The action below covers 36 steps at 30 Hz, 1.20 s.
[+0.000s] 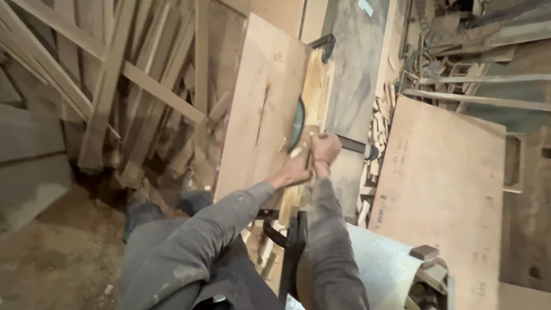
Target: The person cuts small wooden blocks on a table saw, guiding each piece against the fence past the spinning blade, then places the cut pieces into a nearby bucket and repeats the cycle with new stock.
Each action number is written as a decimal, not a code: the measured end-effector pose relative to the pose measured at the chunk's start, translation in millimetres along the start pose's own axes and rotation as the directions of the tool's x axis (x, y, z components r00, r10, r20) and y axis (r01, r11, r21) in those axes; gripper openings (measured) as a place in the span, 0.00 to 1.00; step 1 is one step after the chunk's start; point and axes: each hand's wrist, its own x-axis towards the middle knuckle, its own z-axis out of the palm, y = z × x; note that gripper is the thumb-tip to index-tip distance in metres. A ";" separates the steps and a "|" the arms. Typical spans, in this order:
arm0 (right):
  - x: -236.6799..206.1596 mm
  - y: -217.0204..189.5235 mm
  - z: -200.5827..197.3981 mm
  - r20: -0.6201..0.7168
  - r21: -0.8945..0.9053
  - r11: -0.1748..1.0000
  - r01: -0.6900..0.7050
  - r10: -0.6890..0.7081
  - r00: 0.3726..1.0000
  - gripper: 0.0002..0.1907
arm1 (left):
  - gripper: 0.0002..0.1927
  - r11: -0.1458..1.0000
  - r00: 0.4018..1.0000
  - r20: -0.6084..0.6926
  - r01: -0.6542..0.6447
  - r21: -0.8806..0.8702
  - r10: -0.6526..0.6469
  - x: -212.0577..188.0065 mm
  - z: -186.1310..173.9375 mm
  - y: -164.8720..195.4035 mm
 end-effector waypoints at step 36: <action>-336.0 17.1 -134.7 0.474 0.777 0.294 -0.557 0.308 0.825 0.20 | 0.17 0.934 0.880 0.352 0.230 0.272 -0.319 -213.3 -70.2 -27.8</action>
